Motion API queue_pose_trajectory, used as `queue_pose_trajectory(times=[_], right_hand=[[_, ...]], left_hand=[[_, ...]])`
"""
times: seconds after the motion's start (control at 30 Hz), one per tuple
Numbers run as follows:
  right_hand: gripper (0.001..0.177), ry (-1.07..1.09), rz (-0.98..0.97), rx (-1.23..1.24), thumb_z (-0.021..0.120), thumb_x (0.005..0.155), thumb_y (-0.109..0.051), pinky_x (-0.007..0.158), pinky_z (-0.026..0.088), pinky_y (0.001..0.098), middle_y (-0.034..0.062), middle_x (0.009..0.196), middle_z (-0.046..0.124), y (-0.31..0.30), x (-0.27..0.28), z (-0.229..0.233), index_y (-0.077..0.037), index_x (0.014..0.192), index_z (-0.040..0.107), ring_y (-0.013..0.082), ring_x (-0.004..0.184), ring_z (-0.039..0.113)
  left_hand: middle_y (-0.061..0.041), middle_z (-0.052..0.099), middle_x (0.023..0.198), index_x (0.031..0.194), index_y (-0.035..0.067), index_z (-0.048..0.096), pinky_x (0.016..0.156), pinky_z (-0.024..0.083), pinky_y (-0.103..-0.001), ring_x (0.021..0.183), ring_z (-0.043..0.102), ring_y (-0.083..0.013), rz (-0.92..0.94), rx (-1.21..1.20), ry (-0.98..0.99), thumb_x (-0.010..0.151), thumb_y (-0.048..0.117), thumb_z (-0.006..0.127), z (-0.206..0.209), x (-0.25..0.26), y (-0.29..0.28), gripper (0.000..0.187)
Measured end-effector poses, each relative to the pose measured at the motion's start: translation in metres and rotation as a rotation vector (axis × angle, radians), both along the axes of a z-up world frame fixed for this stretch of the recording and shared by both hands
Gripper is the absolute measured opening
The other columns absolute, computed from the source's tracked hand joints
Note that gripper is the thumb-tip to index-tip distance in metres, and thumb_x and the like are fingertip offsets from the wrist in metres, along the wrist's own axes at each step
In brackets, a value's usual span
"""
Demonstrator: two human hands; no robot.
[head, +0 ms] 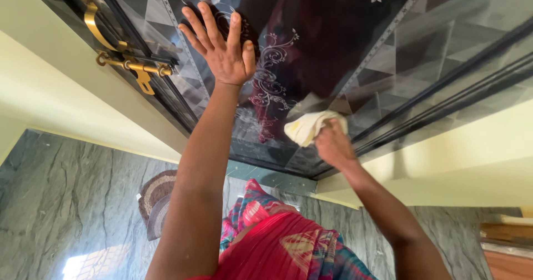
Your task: The person wipes the surface of a dark glass door with a white cloth. They start by cleaning the brass latch and handle area, then move to the upper and lower sections of the door, using both hands to wipe the surface in broad strokes.
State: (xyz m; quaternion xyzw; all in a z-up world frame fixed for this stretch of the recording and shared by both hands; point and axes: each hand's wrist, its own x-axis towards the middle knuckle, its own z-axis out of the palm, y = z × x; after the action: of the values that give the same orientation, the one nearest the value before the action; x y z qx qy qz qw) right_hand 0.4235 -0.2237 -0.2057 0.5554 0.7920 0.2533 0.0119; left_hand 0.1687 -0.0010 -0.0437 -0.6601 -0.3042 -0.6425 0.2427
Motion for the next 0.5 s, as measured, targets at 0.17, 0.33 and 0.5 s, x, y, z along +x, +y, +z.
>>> queue_pose_trajectory(times=[0.17, 0.33, 0.5], right_hand=[[0.034, 0.331, -0.614, 0.167, 0.055, 0.087, -0.023, 0.11, 0.006, 0.089, 0.0297, 0.104, 0.062, -0.046, 0.049, 0.084, 0.003, 0.103, 0.071, 0.0518, 0.125, 0.051], [0.042, 0.999, -0.502, 0.924, 0.053, 0.114, -0.025, 0.13, 0.021, 0.0637, 0.0227, 0.164, 0.043, -0.084, 0.087, 0.148, -0.01, 0.153, 0.058, 0.0468, 0.155, 0.024], [0.052, 0.691, -0.335, 0.785, 0.062, 0.101, -0.007, 0.124, 0.028, 0.0554, 0.021, 0.153, 0.053, -0.041, 0.069, 0.094, -0.007, 0.153, 0.058, 0.0438, 0.142, 0.046]], left_hand=[[-0.017, 0.008, 0.174, 0.166, 0.033, 0.024, 0.128, -0.003, -0.063, 0.162, 0.001, -0.0464, -0.004, -0.017, 0.009, 0.113, 0.039, 0.038, 0.001, -0.003, -0.006, 0.056], [-0.015, 0.006, 0.174, 0.166, 0.035, 0.022, 0.129, -0.005, -0.063, 0.163, 0.0, -0.0455, -0.007, -0.025, 0.002, 0.113, 0.039, 0.038, -0.002, -0.001, -0.004, 0.056], [-0.016, 0.007, 0.174, 0.166, 0.035, 0.023, 0.129, -0.005, -0.063, 0.163, 0.0, -0.0458, -0.007, -0.066, 0.0, 0.113, 0.042, 0.037, -0.004, -0.001, -0.003, 0.055]])
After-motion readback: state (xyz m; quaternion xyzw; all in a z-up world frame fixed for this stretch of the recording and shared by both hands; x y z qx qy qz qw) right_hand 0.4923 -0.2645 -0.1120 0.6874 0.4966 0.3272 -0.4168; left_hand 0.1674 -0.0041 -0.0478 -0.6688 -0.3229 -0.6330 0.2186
